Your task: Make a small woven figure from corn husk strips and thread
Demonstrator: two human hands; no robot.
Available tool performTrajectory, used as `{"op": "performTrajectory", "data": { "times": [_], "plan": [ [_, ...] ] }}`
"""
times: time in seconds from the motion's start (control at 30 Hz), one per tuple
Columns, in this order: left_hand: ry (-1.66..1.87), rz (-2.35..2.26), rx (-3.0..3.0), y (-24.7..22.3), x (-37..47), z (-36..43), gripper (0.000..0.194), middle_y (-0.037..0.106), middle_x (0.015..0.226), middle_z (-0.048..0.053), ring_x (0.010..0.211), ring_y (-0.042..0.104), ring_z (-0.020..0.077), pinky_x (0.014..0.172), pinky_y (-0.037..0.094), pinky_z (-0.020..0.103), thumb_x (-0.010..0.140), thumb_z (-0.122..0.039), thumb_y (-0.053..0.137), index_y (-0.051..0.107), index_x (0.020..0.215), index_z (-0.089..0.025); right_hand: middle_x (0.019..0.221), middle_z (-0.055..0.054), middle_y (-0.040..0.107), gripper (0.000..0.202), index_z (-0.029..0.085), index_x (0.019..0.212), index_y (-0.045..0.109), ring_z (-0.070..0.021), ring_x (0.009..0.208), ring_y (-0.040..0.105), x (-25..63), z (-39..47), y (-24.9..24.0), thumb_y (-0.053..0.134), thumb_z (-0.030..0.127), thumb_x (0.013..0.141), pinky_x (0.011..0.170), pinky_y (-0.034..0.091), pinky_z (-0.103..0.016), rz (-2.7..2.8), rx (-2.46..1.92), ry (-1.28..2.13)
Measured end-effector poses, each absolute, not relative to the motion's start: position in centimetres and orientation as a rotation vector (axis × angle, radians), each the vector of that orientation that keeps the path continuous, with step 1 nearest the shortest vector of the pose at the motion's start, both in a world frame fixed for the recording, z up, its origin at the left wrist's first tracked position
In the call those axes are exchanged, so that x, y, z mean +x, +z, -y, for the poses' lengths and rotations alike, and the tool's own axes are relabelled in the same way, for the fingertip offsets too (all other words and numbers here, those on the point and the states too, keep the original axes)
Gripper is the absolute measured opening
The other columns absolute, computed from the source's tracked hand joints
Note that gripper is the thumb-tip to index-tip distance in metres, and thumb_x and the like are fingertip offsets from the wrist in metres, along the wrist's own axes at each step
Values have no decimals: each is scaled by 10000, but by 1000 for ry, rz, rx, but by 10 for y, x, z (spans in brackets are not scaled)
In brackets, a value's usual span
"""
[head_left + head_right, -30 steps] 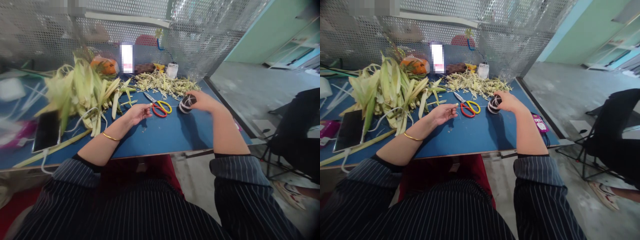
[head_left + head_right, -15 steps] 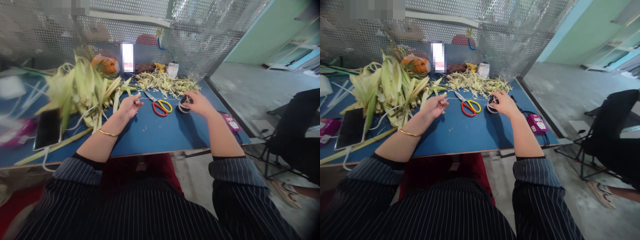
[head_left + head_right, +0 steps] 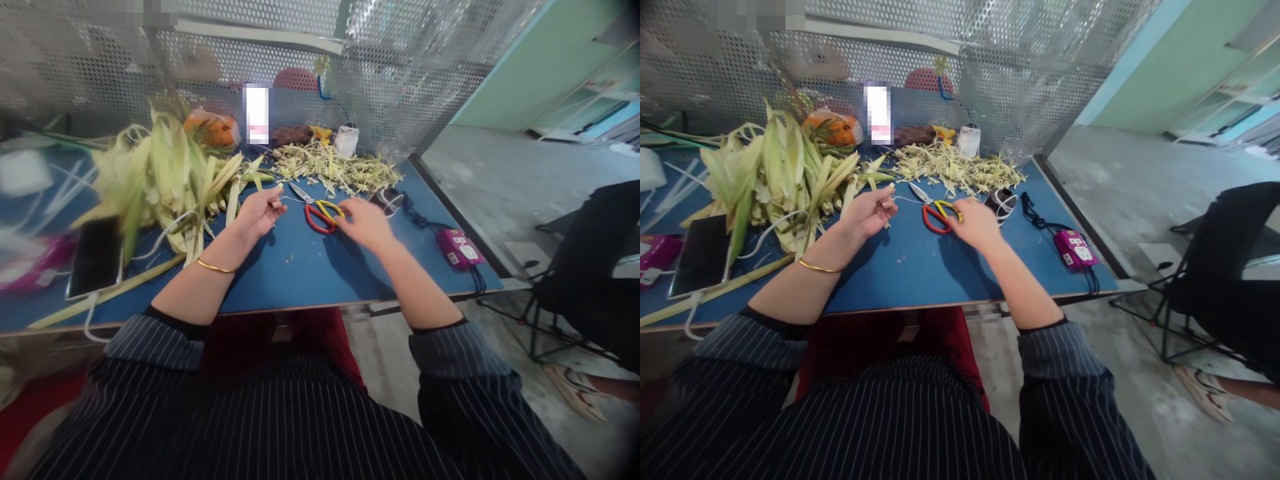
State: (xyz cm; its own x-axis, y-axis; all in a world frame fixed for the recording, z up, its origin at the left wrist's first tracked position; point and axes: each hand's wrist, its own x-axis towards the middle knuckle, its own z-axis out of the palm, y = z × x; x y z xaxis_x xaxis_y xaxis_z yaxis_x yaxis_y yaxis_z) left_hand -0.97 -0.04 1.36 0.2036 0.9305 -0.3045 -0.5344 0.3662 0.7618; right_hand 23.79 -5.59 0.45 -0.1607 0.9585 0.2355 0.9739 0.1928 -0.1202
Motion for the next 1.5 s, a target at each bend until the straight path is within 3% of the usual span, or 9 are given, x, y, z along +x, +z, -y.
{"op": "performTrajectory", "data": {
  "times": [0.23,0.43,0.53,0.7,0.83,1.0,1.2,1.4,1.5],
  "plan": [
    [1128,-858,610,11,-11,-1,266,391,510,-68,424,400,30,555,525,192,966,-75,519,630,727,-111,1076,-233,716,296,82,1102,641,-323,938,701,193,26,-7,564,185,836,758,494,-381,2340,-2130,-92],
    [1108,-854,609,13,-11,0,232,384,514,-74,422,396,33,556,514,181,961,-92,530,621,751,-127,1084,-202,745,707,89,1430,454,-316,934,714,207,50,12,614,142,743,690,482,-339,2423,-2071,151],
    [1103,-842,613,14,-11,1,206,379,519,-74,426,393,36,554,507,179,949,-100,556,618,756,-134,1189,-181,721,665,144,1405,518,-307,984,701,228,79,13,677,255,770,740,510,-346,2192,-2107,408],
    [1100,-837,615,13,-10,3,220,367,523,-74,432,383,36,545,486,183,950,-99,562,624,740,-127,636,50,596,575,180,1204,600,-111,451,491,257,124,14,780,427,716,556,505,-305,1537,-1787,1400],
    [1105,-840,603,14,-11,2,258,368,512,-74,430,376,31,541,475,176,972,-109,534,621,729,-119,656,68,577,543,195,1094,620,-86,533,523,250,140,16,861,437,672,820,591,-366,1153,-1483,1634],
    [1108,-851,590,14,-12,-1,250,379,522,-74,416,382,28,530,479,182,965,-86,529,611,731,-122,765,4,619,567,205,992,639,-135,616,605,227,135,17,688,721,763,841,602,-417,933,-1283,1867],
    [1086,-835,589,16,-10,2,247,388,533,-78,414,384,17,519,482,180,969,-92,535,609,735,-115,664,15,575,528,201,885,599,-114,493,526,210,109,14,604,725,826,653,624,-373,893,-1368,1726],
    [1067,-896,621,18,-12,3,269,362,511,-79,413,374,22,520,484,175,973,-96,524,614,721,-118,561,57,534,263,190,840,578,-72,381,439,205,83,0,655,428,920,559,599,-311,985,-1563,1363],
    [1068,-913,646,17,-15,-1,267,370,512,-72,415,377,27,513,480,174,956,-92,540,603,699,-128,551,38,536,299,208,765,538,-104,386,480,206,79,-2,623,443,929,521,561,-317,1112,-1676,1185]
  ]
}}
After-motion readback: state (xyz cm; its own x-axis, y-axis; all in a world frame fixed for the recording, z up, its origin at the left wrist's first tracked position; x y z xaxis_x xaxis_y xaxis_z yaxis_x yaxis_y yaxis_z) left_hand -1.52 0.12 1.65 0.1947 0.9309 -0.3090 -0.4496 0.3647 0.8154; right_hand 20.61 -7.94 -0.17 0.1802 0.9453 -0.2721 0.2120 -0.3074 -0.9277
